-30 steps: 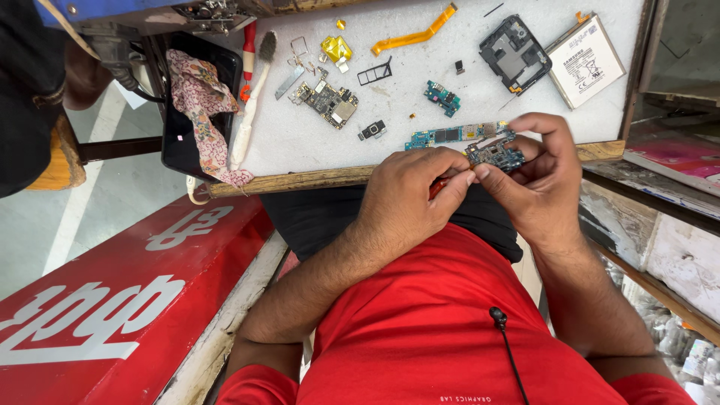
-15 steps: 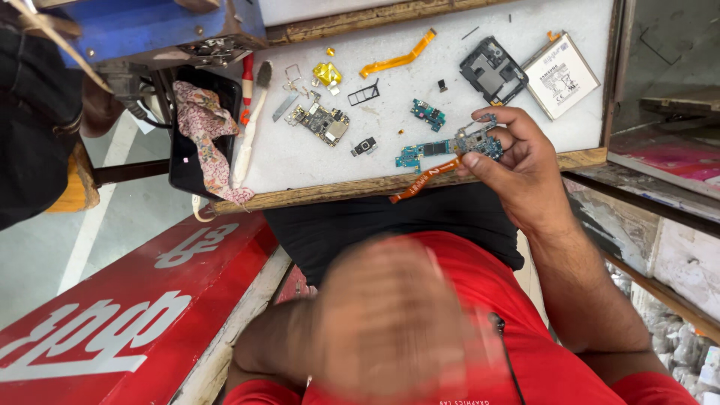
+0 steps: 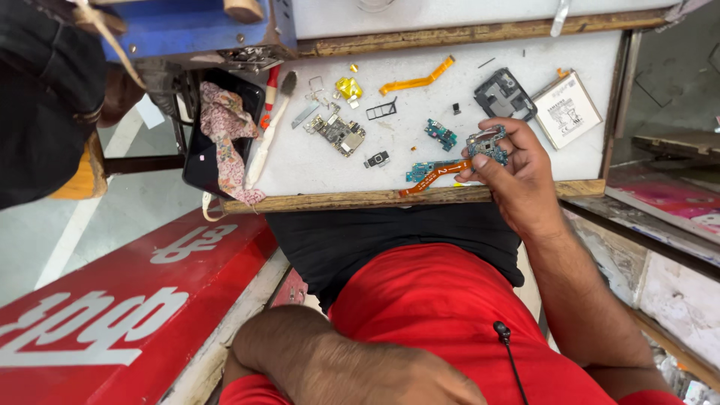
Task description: The person repairs a disassembled smartphone at a workbench, handling the exposed motherboard and a flexible ribbon cable. They align and press the flex connector onto the board, use a small hand tool on the board, reposition the board and battery, and continue working on the small components with both hands.
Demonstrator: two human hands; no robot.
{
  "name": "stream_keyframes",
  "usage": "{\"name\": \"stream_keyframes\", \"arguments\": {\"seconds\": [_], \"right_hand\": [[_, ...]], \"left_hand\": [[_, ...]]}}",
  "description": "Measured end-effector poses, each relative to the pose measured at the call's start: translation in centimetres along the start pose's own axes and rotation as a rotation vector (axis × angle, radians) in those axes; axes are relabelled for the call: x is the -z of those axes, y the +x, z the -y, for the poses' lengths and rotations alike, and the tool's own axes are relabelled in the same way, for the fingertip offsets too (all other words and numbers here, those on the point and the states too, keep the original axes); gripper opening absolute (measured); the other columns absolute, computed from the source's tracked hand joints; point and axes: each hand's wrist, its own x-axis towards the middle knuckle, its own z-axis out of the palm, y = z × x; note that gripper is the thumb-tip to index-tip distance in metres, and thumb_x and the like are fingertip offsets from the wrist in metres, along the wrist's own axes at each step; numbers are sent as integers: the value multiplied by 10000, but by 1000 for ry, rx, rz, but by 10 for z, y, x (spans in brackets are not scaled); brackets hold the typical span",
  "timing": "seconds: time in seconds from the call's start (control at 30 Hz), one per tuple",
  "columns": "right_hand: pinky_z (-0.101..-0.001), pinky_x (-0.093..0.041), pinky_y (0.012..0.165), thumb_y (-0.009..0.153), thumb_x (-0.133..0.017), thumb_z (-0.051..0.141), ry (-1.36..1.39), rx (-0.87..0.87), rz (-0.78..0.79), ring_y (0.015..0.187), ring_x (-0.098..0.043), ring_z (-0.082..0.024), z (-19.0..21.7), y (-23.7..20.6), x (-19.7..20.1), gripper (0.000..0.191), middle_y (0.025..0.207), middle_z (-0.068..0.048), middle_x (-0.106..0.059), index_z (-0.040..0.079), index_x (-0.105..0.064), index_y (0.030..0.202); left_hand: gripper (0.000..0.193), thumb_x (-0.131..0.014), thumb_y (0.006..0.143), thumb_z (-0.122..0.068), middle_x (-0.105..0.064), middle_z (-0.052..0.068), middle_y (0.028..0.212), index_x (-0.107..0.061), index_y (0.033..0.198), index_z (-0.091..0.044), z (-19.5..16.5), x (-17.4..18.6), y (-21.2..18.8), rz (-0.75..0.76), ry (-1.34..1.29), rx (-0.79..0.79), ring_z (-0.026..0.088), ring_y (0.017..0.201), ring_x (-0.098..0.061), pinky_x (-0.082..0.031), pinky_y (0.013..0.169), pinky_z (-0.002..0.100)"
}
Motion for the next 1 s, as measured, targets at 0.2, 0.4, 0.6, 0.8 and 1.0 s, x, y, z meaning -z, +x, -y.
{"name": "stream_keyframes", "arguments": {"seconds": [0.2, 0.4, 0.6, 0.8, 1.0], "right_hand": [[-396, -643, 921, 1067, -550, -29, 63, 28, 2, 1071, -684, -199, -10, -1, 5, 228, 1142, -124, -634, 11, -493, 1284], [-398, -652, 911, 1085, -546, -32, 10, 98, 10, 1047, -673, -184, -18, -2, 7, 151, 1136, -110, -623, -3, -517, 1231], [-364, -647, 895, 1090, -536, -16, -30, 99, 6, 1011, -699, -187, -13, -5, 4, 207, 1085, -120, -659, -12, -509, 1295], [-277, -594, 779, 1075, -491, -2, -17, 64, 28, 914, -752, -233, -9, -5, 6, 387, 988, -137, -722, -16, -438, 1458], [-274, -532, 651, 1082, -425, -39, -70, 84, 45, 846, -732, -232, -12, -6, 10, 424, 893, -142, -677, -32, -443, 1506]], "left_hand": [[133, -768, 997, -162, -701, 50, 990, -745, 1104, -87, -26, 78, 14, -272, 1119, -190, 255, 931, -708, -609, 835, 422], [305, -774, 880, -185, -674, 84, 1051, -723, 1143, -39, 66, 177, 38, -910, 1565, 475, 301, 984, -632, -529, 837, 427], [110, -773, 883, -132, -654, 56, 1018, -715, 964, -87, 112, 193, 37, -735, 1895, 648, 245, 970, -623, -478, 801, 413], [62, -733, 924, -107, -693, 44, 905, -733, 976, -74, 82, 176, 29, -911, 1684, 396, 264, 899, -657, -497, 791, 423], [121, -708, 1005, -129, -753, 1, 813, -760, 1068, -40, 48, 130, 5, -1049, 812, 537, 63, 660, -684, -534, 601, 241]]}}
